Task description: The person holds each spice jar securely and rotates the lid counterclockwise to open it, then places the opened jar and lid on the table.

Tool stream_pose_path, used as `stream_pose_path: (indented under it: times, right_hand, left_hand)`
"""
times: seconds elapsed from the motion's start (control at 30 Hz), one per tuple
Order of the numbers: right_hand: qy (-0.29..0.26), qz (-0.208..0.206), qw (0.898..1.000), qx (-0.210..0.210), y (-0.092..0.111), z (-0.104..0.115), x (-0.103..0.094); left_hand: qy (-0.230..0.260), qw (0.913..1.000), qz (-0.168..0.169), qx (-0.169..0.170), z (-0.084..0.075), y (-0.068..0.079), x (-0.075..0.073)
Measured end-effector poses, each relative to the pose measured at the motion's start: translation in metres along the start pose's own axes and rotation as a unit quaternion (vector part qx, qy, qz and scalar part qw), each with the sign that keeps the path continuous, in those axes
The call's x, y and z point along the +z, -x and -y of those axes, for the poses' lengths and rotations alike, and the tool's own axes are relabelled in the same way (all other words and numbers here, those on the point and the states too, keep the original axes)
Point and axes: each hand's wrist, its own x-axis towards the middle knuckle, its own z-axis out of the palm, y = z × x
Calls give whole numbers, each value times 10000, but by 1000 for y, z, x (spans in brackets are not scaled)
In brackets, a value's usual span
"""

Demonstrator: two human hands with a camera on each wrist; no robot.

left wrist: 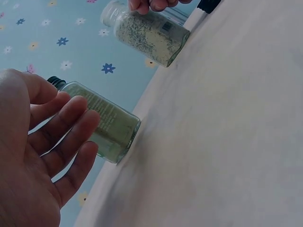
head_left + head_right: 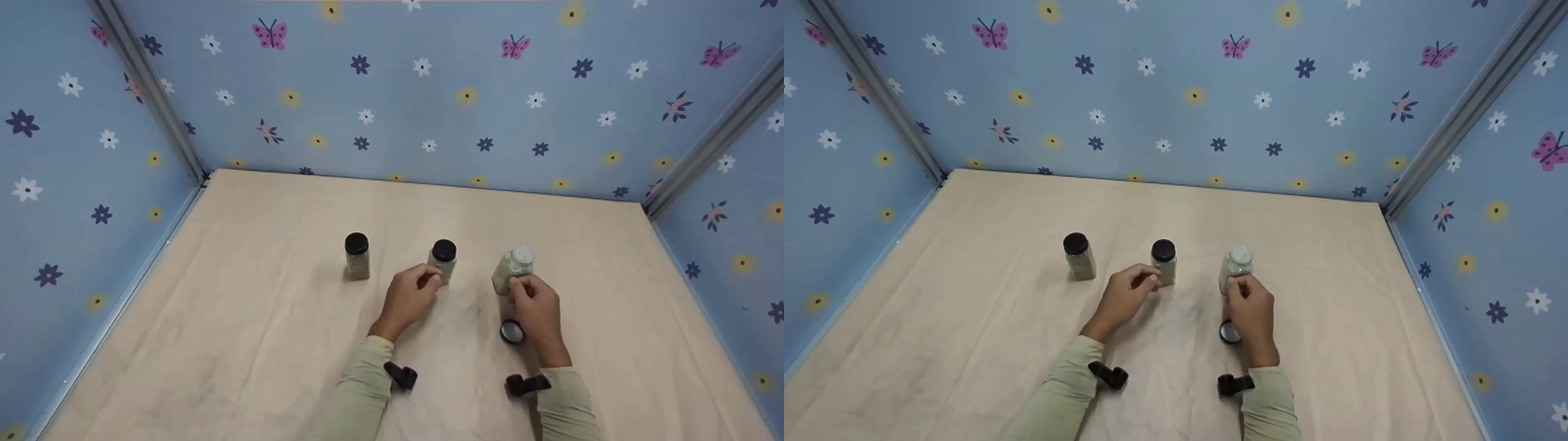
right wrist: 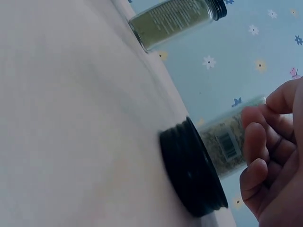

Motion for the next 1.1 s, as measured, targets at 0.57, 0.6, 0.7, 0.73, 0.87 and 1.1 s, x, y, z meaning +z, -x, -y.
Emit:
stream_pose_path:
  times: [0.57,0.6,0.7,0.73,0.87,1.1]
  right_hand:
    - [-94,1032,9946,-2,-2,31,41]
    - [-85,1081,9941,36,-2,32,43]
    - [-112,1174,9929,146,0,34,48]
    - [-103,1162,9930,172,0,35,49]
    - [-236,1129,9931,217,-1,35,54]
    - [-741,1341,9878,289,-2,38,66]
  left_hand:
    - [406,9989,-96,-229,4,-5,-9]
    - [449,9986,-96,-258,4,-5,-9]
    - [518,9981,-96,-330,3,-4,-8]
    - [527,9980,-74,-337,3,-3,-7]
    - [512,9983,76,-277,2,-1,-4]
    - [300,9992,232,-113,3,0,-4]
